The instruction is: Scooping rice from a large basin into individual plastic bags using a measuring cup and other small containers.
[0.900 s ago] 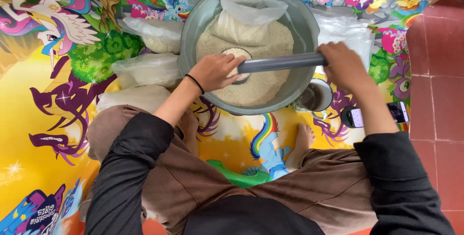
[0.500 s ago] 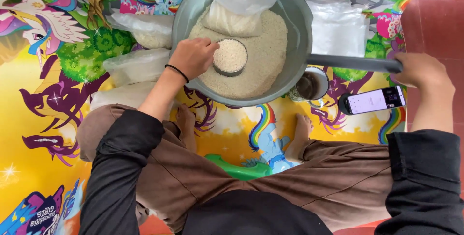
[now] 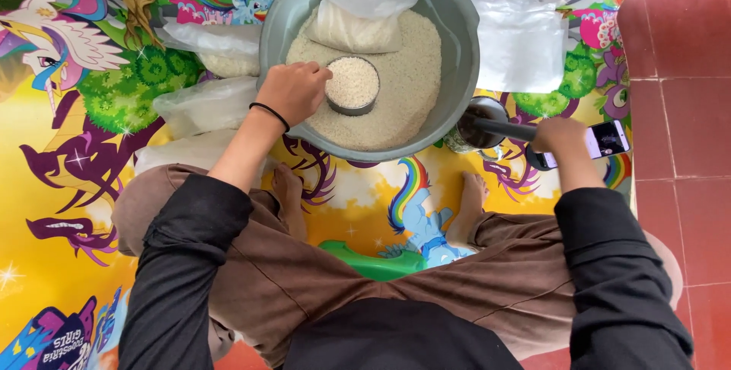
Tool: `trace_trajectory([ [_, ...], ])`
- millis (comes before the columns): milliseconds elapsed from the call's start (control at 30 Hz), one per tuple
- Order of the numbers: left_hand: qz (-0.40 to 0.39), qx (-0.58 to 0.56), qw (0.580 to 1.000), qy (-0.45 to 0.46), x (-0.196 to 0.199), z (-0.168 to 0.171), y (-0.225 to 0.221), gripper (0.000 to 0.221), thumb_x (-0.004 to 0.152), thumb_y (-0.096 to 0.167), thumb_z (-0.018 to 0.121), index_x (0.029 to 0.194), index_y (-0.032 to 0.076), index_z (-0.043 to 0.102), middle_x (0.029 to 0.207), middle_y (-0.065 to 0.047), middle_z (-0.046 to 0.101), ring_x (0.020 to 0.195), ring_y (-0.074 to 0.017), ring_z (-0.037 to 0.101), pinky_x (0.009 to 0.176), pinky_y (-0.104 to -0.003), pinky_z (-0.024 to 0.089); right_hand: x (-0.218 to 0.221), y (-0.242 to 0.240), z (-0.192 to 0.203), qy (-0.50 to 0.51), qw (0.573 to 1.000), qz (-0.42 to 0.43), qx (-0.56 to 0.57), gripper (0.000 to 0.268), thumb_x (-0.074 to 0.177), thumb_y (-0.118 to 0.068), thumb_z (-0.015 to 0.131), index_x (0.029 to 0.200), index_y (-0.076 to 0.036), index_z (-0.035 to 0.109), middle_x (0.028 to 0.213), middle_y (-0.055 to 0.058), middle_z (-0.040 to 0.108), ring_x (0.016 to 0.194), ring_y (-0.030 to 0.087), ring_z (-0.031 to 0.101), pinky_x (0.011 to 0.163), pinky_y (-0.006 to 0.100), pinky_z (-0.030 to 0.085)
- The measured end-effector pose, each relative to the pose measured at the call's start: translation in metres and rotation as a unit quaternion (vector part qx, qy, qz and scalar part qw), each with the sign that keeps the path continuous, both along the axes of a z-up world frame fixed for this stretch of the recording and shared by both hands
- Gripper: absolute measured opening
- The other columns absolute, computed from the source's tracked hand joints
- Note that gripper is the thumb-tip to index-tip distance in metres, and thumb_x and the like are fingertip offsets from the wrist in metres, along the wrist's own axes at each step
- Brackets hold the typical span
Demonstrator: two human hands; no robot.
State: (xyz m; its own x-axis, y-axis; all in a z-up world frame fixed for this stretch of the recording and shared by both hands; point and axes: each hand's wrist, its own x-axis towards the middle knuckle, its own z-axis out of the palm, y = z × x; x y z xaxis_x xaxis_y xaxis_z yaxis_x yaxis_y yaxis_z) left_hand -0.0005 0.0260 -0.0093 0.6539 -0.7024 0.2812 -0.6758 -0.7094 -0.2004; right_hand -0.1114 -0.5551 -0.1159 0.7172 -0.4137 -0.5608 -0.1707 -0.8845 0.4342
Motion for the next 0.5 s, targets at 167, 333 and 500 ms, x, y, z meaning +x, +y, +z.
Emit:
trace_trajectory([
  [167, 0.023, 0.011, 1.0, 0.016, 0.006, -0.013, -0.001, 0.008, 0.096, 0.026, 0.062, 0.102, 0.025, 0.067, 0.079, 0.005, 0.061, 0.067, -0.0142, 0.065, 0.055, -0.03, 0.052, -0.005, 0.038, 0.004, -0.002, 0.999, 0.009, 0.047, 0.056, 0.08, -0.039, 0.073, 0.128, -0.01, 0.076, 0.12, 0.014, 0.08, 0.113, 0.038, 0.074, 0.092, 0.056, 0.057],
  [333, 0.039, 0.015, 0.998, 0.056, 0.011, -0.019, -0.006, 0.012, 0.097, 0.024, 0.061, 0.104, 0.024, 0.071, 0.081, 0.002, 0.066, 0.07, -0.0176, 0.068, 0.059, -0.033, 0.055, -0.012, 0.068, 0.012, 0.015, 0.994, -0.01, 0.111, 0.059, 0.095, -0.036, 0.066, 0.142, 0.0, 0.062, 0.132, 0.024, 0.073, 0.124, 0.042, 0.068, 0.102, 0.055, 0.053],
  [500, 0.093, 0.048, 0.987, 0.121, 0.022, -0.059, -0.002, 0.012, 0.093, 0.03, 0.062, 0.094, 0.024, 0.072, 0.071, 0.002, 0.063, 0.061, -0.0184, 0.064, 0.056, -0.035, 0.05, -0.018, 0.049, -0.026, 0.006, 0.993, -0.011, 0.114, 0.069, 0.092, -0.036, 0.072, 0.148, -0.003, 0.052, 0.13, 0.026, 0.072, 0.121, 0.043, 0.069, 0.098, 0.055, 0.056],
])
